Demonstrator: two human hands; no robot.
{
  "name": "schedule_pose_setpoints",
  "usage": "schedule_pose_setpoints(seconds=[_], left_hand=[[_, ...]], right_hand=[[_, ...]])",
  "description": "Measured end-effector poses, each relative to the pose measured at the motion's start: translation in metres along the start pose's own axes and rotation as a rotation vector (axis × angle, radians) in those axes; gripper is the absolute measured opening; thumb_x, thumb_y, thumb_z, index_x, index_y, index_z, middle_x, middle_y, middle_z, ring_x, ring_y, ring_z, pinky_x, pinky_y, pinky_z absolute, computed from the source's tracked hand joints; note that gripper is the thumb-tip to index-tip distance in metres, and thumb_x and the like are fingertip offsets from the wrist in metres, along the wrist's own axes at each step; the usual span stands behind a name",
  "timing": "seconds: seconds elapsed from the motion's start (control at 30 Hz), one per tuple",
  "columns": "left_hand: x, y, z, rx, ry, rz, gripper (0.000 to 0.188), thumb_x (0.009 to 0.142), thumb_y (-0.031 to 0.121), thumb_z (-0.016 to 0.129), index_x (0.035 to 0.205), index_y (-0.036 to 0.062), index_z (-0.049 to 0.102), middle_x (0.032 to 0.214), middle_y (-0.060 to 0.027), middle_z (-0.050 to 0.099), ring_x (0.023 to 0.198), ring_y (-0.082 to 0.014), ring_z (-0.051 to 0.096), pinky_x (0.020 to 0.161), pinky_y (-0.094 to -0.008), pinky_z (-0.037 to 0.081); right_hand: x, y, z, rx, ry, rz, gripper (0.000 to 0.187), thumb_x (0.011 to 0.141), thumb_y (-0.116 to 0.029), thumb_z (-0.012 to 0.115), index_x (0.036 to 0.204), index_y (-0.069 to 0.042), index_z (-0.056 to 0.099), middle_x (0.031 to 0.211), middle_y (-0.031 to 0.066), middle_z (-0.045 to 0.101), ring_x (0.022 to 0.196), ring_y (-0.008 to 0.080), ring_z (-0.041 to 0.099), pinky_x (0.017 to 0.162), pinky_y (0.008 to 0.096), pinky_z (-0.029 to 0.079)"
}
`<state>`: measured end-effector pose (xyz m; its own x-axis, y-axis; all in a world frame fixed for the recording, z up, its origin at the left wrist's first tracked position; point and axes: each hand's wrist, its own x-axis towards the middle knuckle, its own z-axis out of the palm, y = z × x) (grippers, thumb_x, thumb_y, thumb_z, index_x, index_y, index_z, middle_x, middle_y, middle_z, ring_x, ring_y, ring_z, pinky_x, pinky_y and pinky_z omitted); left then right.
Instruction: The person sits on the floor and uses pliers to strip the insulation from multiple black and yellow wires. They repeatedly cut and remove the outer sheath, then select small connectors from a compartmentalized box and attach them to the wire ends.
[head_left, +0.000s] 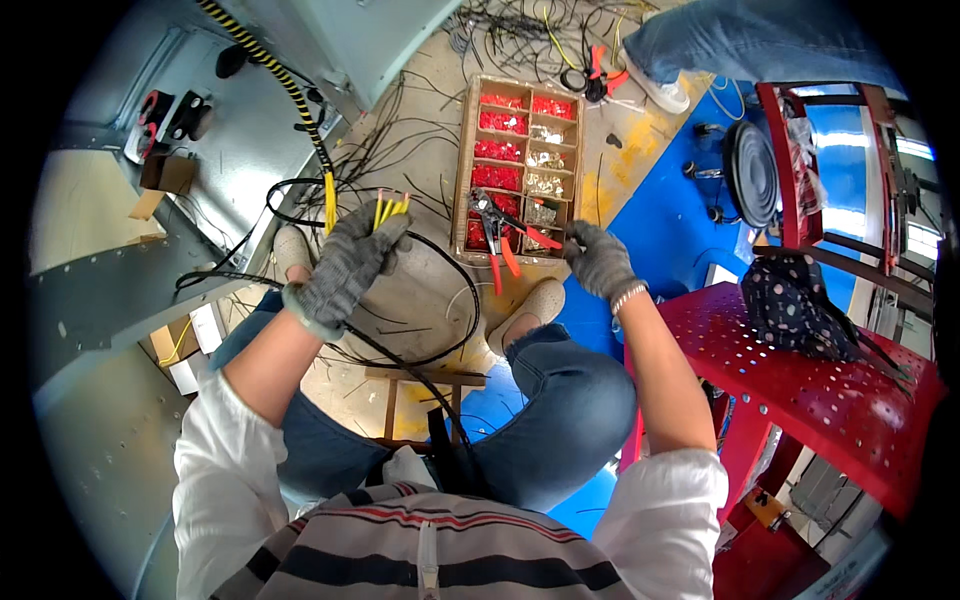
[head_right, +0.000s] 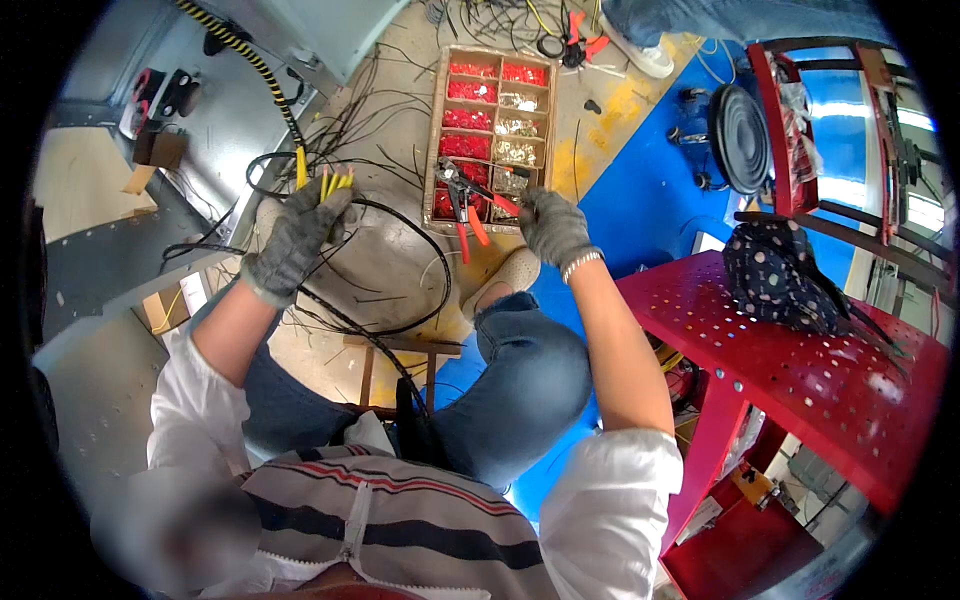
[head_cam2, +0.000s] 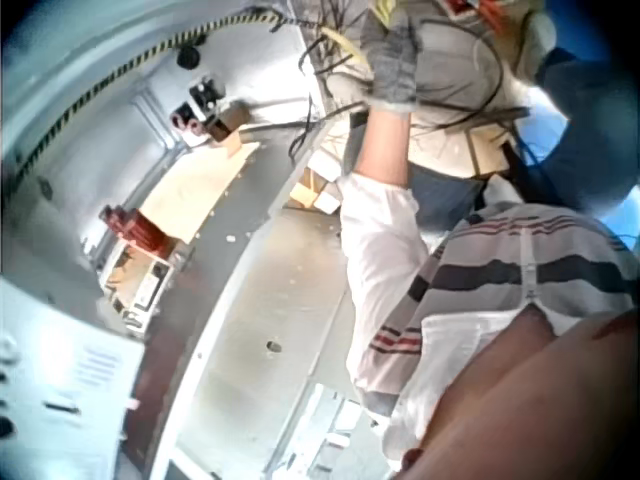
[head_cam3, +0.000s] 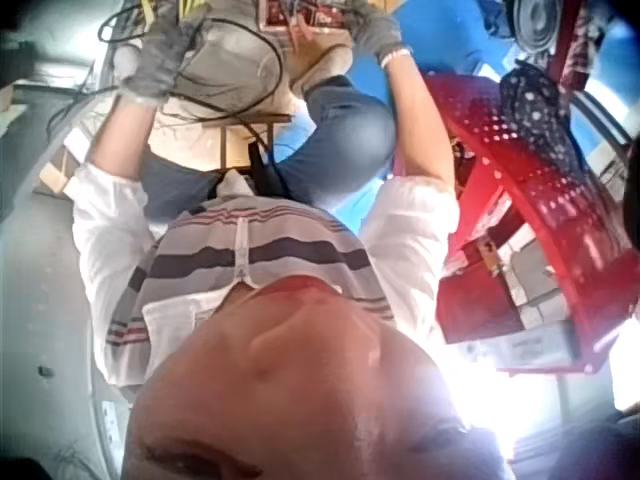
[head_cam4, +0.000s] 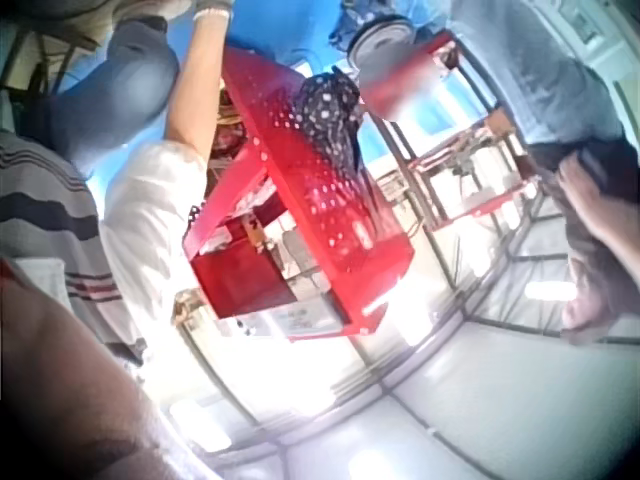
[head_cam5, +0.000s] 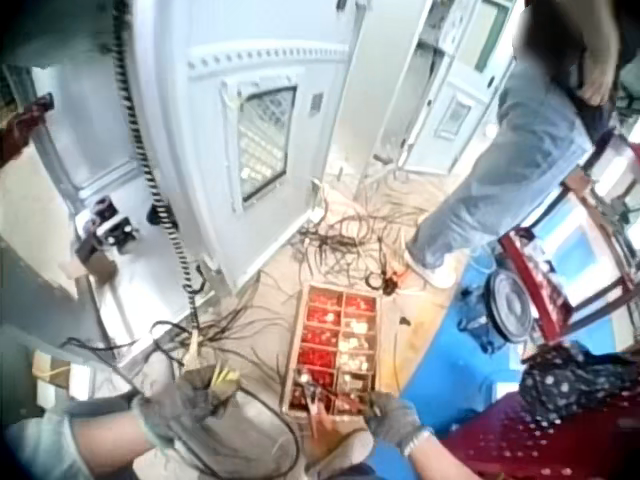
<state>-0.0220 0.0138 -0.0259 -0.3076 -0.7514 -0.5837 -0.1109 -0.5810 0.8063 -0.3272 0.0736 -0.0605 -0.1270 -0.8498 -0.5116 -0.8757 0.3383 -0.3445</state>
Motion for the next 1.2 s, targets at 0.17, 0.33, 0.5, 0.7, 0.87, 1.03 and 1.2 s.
schedule_pose_setpoints(seconds=[0.17, 0.33, 0.5, 0.7, 0.87, 1.03, 1.2], left_hand=[[0.014, -0.01, -0.001, -0.113, -0.029, -0.028, 0.025, 0.085, 0.018, 0.053, 0.107, 0.0053, 0.052, 0.074, -0.0011, 0.055, 0.055, -0.0062, 0.048, 0.045, -0.018, 0.037], [0.017, 0.005, 0.009, 0.074, 0.025, -0.122, 0.022, 0.085, 0.024, 0.051, 0.095, 0.0047, 0.054, 0.068, -0.0014, 0.054, 0.048, -0.0065, 0.046, 0.045, -0.0176, 0.037], [0.025, -0.001, 0.011, 0.113, 0.041, -0.208, 0.029, 0.084, 0.02, 0.052, 0.107, 0.0033, 0.052, 0.069, -0.003, 0.055, 0.049, -0.007, 0.046, 0.047, -0.0178, 0.038], [0.029, -0.009, 0.017, 0.095, 0.1, -0.202, 0.024, 0.084, 0.022, 0.053, 0.095, 0.0005, 0.052, 0.067, -0.0051, 0.054, 0.052, -0.0095, 0.048, 0.048, -0.0202, 0.04], [0.034, -0.009, 0.022, 0.113, 0.118, -0.202, 0.026, 0.084, 0.023, 0.053, 0.096, 0.0001, 0.052, 0.067, -0.0047, 0.054, 0.052, -0.01, 0.048, 0.048, -0.0205, 0.04], [0.034, -0.006, 0.025, 0.097, 0.158, -0.223, 0.031, 0.082, 0.028, 0.055, 0.096, -0.0001, 0.052, 0.068, -0.006, 0.054, 0.052, -0.0102, 0.048, 0.047, -0.02, 0.04], [0.033, -0.007, 0.024, 0.11, 0.183, -0.179, 0.027, 0.082, 0.026, 0.055, 0.095, 0.0015, 0.053, 0.066, -0.0045, 0.054, 0.049, -0.0077, 0.046, 0.044, -0.0184, 0.038]], right_hand=[[0.098, 0.061, 0.054, 0.079, 0.122, 0.11, 0.027, 0.078, -0.013, 0.054, 0.103, -0.005, 0.053, 0.09, 0.0153, 0.061, 0.083, 0.0281, 0.059, 0.072, 0.0327, 0.046], [0.137, 0.081, 0.074, -0.045, 0.279, 0.352, 0.037, 0.078, -0.024, 0.054, 0.109, -0.005, 0.051, 0.099, 0.0192, 0.057, 0.093, 0.0329, 0.054, 0.082, 0.0391, 0.042], [0.152, 0.126, 0.105, 0.039, 0.02, 0.456, 0.043, 0.082, -0.037, 0.045, 0.109, -0.003, 0.049, 0.101, 0.0241, 0.055, 0.096, 0.0381, 0.051, 0.083, 0.0418, 0.041], [0.152, 0.149, 0.116, 0.025, 0.076, 0.296, 0.044, 0.082, -0.037, 0.045, 0.106, -0.001, 0.05, 0.095, 0.0242, 0.057, 0.092, 0.0376, 0.053, 0.079, 0.0422, 0.042], [0.143, 0.139, 0.108, -0.074, 0.07, 0.228, 0.045, 0.079, -0.031, 0.05, 0.108, 0.004, 0.048, 0.093, 0.0241, 0.058, 0.089, 0.036, 0.055, 0.077, 0.041, 0.044], [0.119, 0.138, 0.109, 0.015, -0.086, 0.297, 0.04, 0.078, -0.033, 0.053, 0.1, -0.001, 0.049, 0.09, 0.0218, 0.059, 0.085, 0.0363, 0.056, 0.075, 0.0419, 0.044], [0.117, 0.177, 0.107, 0.235, 0.243, 0.017, 0.016, 0.08, -0.005, 0.052, 0.096, -0.002, 0.056, 0.073, 0.0074, 0.061, 0.07, 0.0158, 0.059, 0.063, 0.0277, 0.047]])
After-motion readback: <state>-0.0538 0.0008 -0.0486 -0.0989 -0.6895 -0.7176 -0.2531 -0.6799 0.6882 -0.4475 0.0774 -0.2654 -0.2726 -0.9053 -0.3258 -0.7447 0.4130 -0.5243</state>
